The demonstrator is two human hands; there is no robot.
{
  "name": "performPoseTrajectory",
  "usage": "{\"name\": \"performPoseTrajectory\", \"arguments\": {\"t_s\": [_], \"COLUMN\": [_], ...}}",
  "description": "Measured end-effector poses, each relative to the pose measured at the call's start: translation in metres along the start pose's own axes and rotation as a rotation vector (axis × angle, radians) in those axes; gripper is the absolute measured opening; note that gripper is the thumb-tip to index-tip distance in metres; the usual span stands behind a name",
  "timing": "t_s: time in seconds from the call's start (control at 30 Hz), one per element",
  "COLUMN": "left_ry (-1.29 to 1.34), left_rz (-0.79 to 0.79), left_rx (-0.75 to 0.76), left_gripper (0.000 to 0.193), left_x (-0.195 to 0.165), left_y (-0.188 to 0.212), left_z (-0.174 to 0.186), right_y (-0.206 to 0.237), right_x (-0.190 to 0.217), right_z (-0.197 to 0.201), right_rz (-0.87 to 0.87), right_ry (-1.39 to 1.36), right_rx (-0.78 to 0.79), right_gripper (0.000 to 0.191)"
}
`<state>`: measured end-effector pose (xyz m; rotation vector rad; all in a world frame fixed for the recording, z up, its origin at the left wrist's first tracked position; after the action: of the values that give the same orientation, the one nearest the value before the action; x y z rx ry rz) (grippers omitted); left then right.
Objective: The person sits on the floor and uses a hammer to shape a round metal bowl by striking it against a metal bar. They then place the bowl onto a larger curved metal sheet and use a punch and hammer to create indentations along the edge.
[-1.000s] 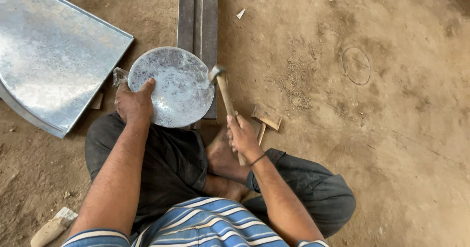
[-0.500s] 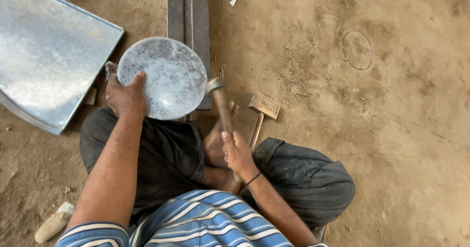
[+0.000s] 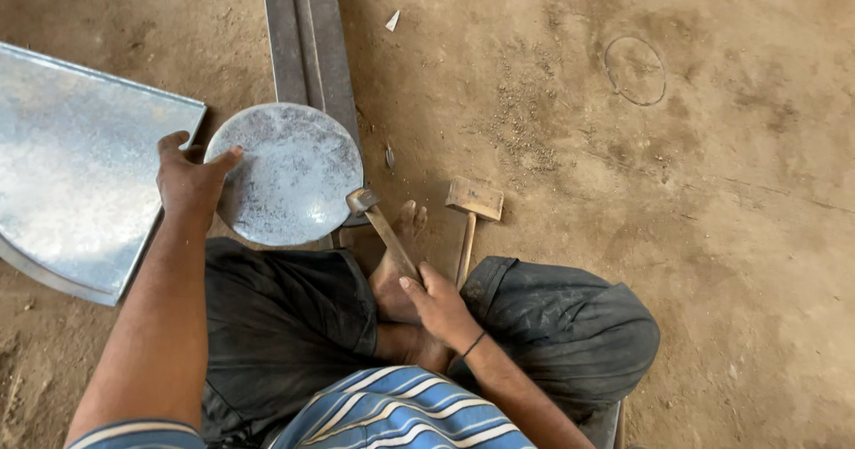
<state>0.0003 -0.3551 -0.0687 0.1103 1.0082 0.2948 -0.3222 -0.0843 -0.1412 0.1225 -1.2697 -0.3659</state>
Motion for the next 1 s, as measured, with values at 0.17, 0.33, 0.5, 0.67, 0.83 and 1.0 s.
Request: {"name": "performPoseTrajectory", "arguments": {"t_s": [0.17, 0.33, 0.5, 0.67, 0.83, 1.0], "left_ry": [-0.082, 0.069, -0.02, 0.055, 0.317, -0.02], "left_rz": [0.073, 0.073, 0.002, 0.068, 0.005, 0.031], "left_rx": [0.198, 0.128, 0.02, 0.014, 0.023, -0.069], "left_gripper": [0.059, 0.058, 0.053, 0.049, 0.047, 0.048], "left_x": [-0.002, 0.01, 0.014, 0.032, 0.029, 0.029], "left_y": [0.007, 0.021, 0.026, 0.033, 0.036, 0.042], "left_z": [-0.03, -0.037, -0.032, -0.037, -0.042, -0.037], "right_y": [-0.015, -0.042, -0.045, -0.033, -0.012, -0.016], "right_x": [-0.025, -0.023, -0.023, -0.038, -0.052, -0.043], "right_z": [0.015, 0.011, -0.007, 0.012, -0.022, -0.012], "right_rz": [-0.483, -0.455, -0.539, -0.463, -0.667, -0.533], "right_ry": [-0.839, -1.007, -0.934, -1.14, -1.092, -1.213], "right_rx": [0.04, -0.082, 0.13, -0.155, 0.116, 0.021], "right_gripper": [0.032, 0.033, 0.038, 0.042, 0.041, 0.041]}}
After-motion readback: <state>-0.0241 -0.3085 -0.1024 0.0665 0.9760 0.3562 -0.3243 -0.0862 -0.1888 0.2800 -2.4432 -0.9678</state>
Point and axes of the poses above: each hand's wrist, its own y-axis away from the middle knuckle, its own z-axis out of the back of the hand, x = y × z, the point moved 10 cm from there along -y, towards the middle knuckle, and after that the axes turned 9 degrees about -y, right-handed, at the moved point
